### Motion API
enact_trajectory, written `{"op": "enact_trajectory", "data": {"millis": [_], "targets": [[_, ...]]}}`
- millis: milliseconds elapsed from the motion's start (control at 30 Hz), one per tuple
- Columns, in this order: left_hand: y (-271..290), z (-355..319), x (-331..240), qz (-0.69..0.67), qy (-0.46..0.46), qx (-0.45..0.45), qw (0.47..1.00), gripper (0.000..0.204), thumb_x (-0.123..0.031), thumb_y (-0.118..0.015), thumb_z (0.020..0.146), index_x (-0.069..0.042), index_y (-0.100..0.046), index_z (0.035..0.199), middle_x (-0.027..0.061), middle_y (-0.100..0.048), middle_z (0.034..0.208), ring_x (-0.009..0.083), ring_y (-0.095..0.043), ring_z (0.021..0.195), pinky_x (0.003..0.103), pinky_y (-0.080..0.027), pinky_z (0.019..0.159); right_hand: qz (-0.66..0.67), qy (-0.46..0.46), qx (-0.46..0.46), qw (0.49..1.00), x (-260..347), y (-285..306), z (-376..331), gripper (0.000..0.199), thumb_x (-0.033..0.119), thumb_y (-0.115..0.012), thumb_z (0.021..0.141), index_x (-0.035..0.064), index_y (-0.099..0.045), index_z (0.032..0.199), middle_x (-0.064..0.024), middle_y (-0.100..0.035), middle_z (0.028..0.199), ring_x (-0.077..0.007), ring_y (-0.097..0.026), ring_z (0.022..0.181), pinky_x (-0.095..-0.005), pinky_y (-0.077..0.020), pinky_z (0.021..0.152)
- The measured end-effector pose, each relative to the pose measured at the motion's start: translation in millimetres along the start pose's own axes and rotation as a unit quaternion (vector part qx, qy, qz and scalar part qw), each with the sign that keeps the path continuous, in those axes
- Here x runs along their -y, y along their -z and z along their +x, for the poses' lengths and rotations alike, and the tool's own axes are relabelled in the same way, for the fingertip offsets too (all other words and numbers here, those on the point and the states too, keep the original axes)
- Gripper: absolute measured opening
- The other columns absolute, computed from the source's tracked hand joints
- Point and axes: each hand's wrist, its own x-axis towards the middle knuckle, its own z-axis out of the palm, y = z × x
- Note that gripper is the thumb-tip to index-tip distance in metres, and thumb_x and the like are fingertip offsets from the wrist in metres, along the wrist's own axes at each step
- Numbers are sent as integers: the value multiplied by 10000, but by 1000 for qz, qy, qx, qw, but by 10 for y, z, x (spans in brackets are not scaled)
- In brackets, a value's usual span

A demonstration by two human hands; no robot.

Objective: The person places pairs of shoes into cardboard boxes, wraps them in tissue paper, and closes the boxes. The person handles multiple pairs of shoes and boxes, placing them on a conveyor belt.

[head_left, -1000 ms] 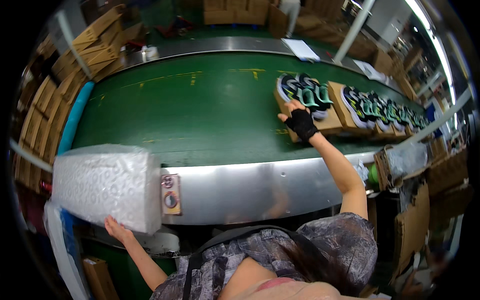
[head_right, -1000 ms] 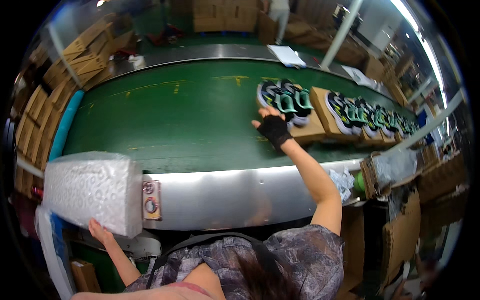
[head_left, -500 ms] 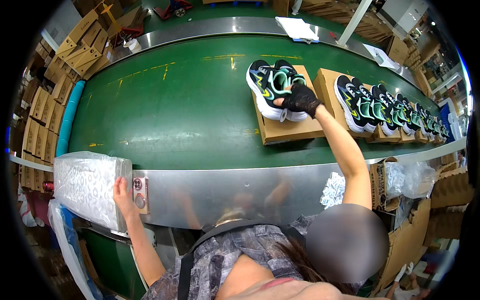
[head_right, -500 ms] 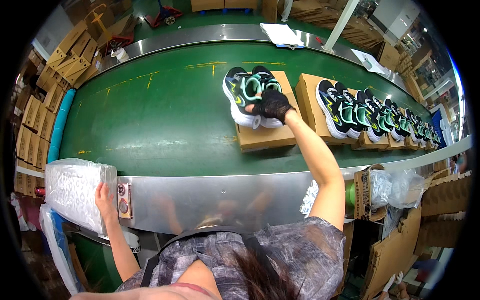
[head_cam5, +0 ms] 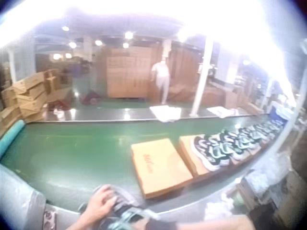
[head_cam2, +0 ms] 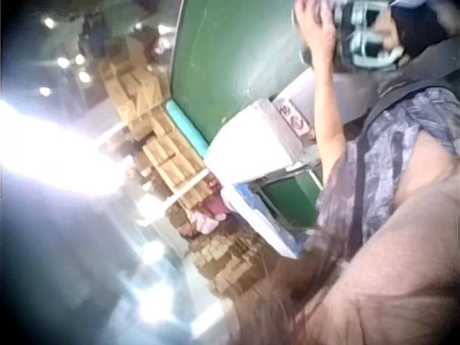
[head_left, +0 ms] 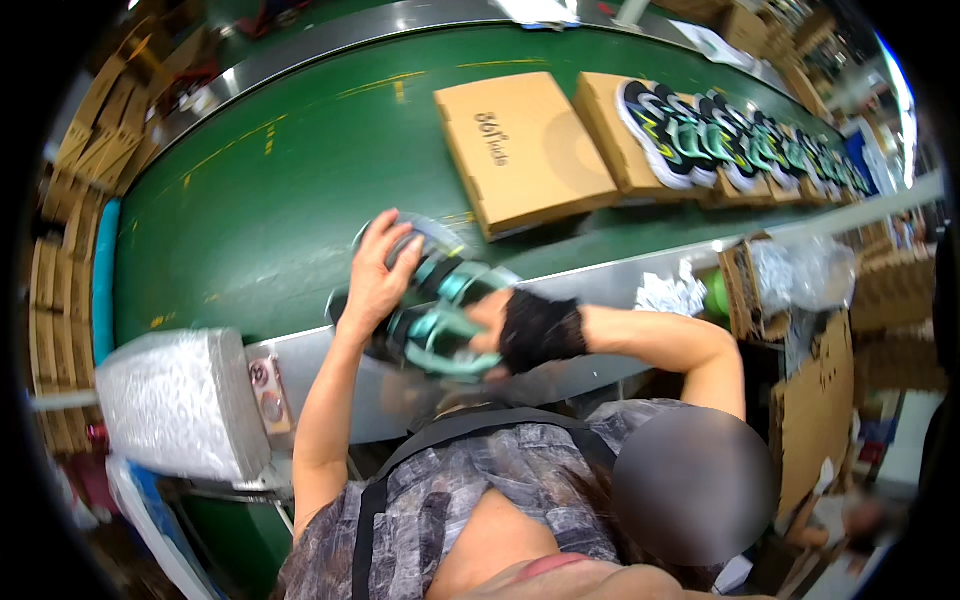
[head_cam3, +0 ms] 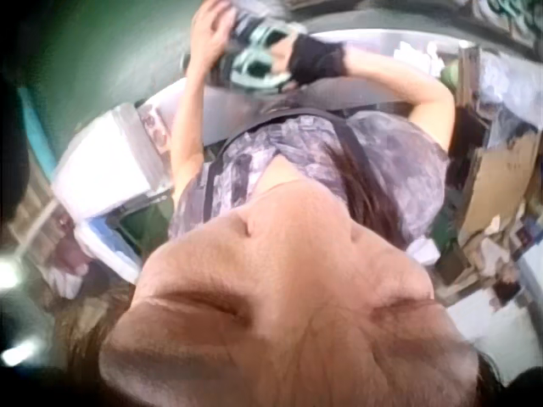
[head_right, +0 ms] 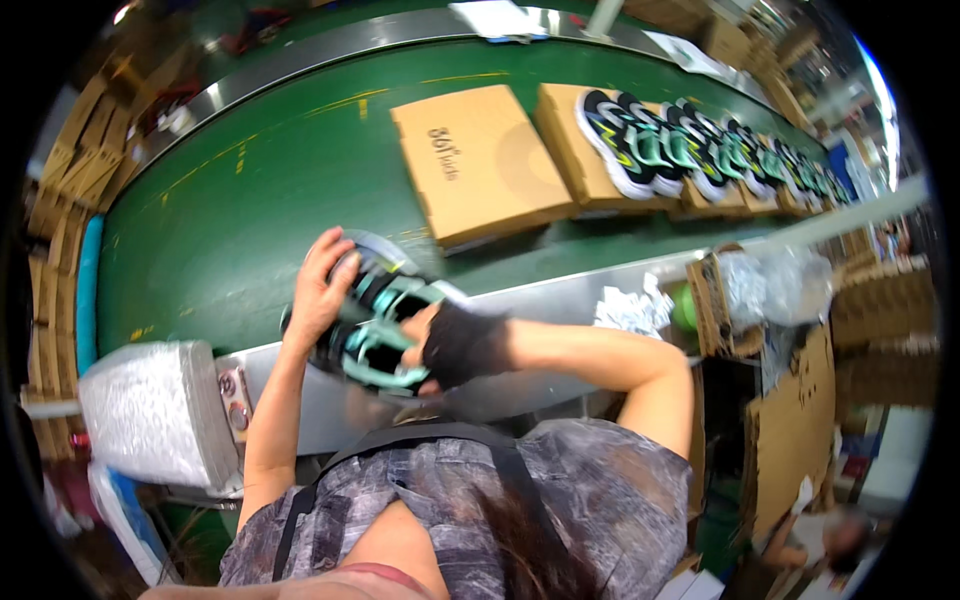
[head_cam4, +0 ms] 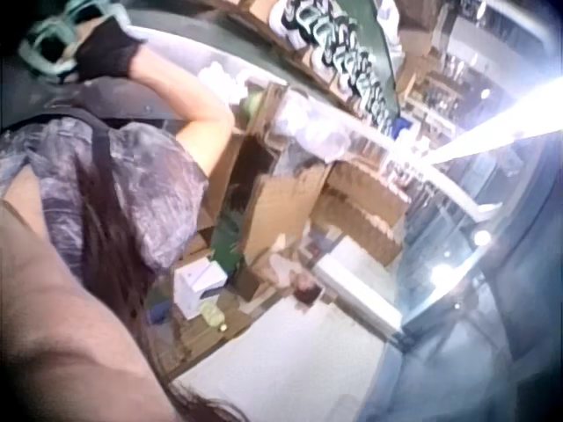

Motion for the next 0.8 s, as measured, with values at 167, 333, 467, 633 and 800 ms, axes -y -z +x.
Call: {"op": "enact_trajectory", "data": {"millis": [167, 333, 467, 633, 800], "targets": [[-540, -340, 425, -2, 180, 343, 922, 482, -446, -523, 831, 21, -600, 742, 126, -538, 570, 149, -486, 567, 332, -431, 578, 182, -143, 163, 959, -244, -250, 217, 268, 295, -641, 650, 79, -590, 802, -146, -545, 908, -289, -562, 823, -360, -448, 679], [-721, -105, 138, 29, 156, 394, 905, 487, -456, -524, 819, 20, -609, 875, 180, -603, 699, 220, -581, 654, 340, -454, 639, -333, -364, -211, 844, -1610, -817, -118, 321, 211, -468, 780, 74, -539, 1062, -215, -493, 1145, -381, -435, 1093, -629, -303, 841], [-873, -106, 347, 152, 27, 182, 971, 635, -428, -511, 832, -33, -331, 1296, 238, -339, 1306, 409, -371, 1154, 427, -325, 946, -290, -410, -243, 830, -1748, -915, -45, 506, 224, -465, 782, 30, -399, 1245, -240, -334, 1313, -378, -266, 1256, -692, -193, 884], [-794, 66, 232, 267, -104, 177, 942, 407, -338, -466, 870, -62, -516, 1164, 233, -267, 1351, 407, -317, 1198, 468, -258, 980, -41, -336, -487, 805, -816, -64, 18, 725, 177, -663, 593, 1, -376, 1235, -201, -381, 1282, -310, -346, 1226, -525, -255, 969], [-378, -328, 664, 353, 92, 173, 915, 373, -462, -552, 795, -105, -651, 840, 83, -611, 996, 262, -482, 1087, 581, -234, 906, 377, -275, -722, 511, -539, -49, -450, 493, 60, -606, 709, 48, -413, 1162, -78, -547, 1023, -160, -547, 881, -275, -478, 714]]}}
